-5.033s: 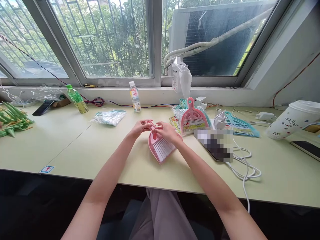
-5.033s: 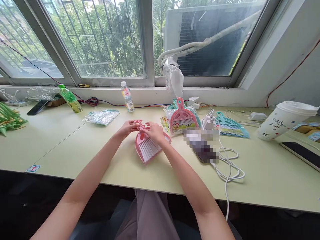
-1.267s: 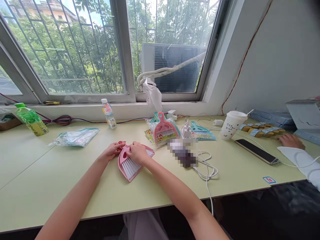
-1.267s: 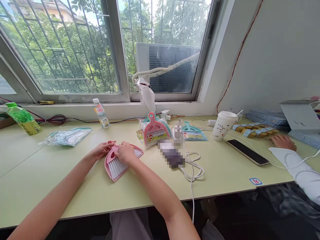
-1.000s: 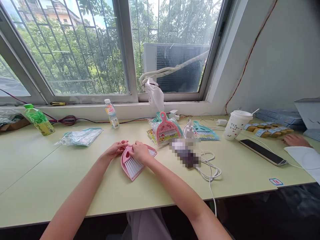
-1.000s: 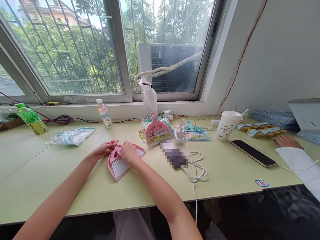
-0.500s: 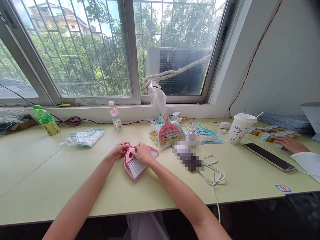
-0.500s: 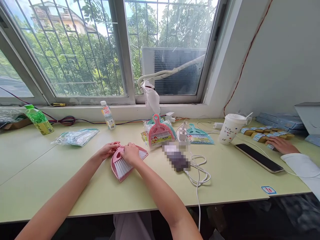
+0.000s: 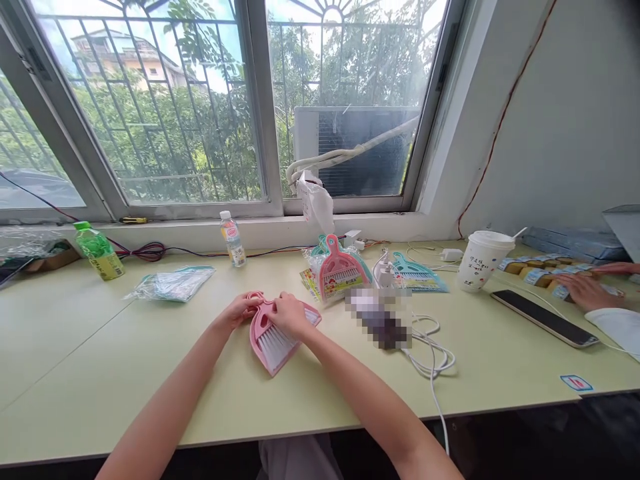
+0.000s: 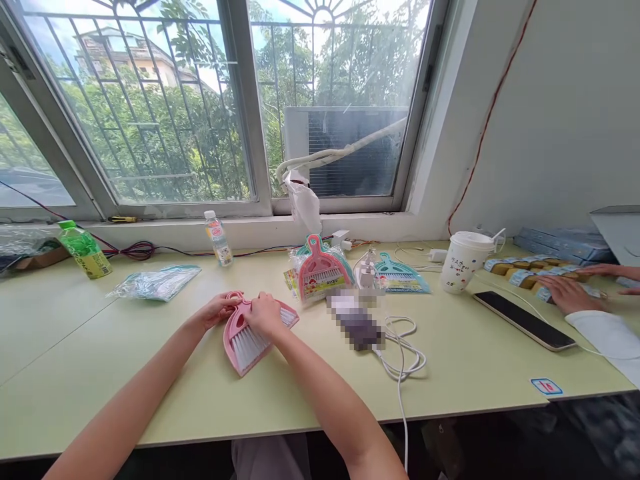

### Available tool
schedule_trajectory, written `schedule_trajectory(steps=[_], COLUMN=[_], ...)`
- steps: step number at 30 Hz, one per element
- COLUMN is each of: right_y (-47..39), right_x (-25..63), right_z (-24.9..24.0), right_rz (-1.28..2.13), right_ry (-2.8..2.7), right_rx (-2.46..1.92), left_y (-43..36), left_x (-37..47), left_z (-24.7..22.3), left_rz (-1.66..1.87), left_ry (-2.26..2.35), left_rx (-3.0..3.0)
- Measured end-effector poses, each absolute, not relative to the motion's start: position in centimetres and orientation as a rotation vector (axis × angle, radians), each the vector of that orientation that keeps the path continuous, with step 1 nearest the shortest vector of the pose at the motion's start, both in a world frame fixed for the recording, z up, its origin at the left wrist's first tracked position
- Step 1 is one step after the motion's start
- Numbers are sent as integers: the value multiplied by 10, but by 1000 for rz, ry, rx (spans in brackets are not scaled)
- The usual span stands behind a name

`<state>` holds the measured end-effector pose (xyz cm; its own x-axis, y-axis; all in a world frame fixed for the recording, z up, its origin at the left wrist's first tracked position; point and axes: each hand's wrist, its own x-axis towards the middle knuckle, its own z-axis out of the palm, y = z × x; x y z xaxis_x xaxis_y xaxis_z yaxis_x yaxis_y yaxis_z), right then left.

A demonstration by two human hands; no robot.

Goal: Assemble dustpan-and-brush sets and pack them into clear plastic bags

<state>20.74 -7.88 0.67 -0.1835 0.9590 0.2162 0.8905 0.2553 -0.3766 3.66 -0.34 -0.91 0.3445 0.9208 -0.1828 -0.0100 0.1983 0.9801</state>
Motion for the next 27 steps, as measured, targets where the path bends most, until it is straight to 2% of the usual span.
schedule_trajectory(steps=[15, 27], right_y=[-77, -76], right_x=[208, 207], right_z=[2, 2], right_rz=[182, 198], right_ry=[-2172, -2173], right_rx=[-1629, -1622], left_y=[-6, 0], left_x=[41, 36], left_z=[-8, -21], left_rz=[936, 929], left_ry=[1083, 1005], left_rx=[1037, 1152])
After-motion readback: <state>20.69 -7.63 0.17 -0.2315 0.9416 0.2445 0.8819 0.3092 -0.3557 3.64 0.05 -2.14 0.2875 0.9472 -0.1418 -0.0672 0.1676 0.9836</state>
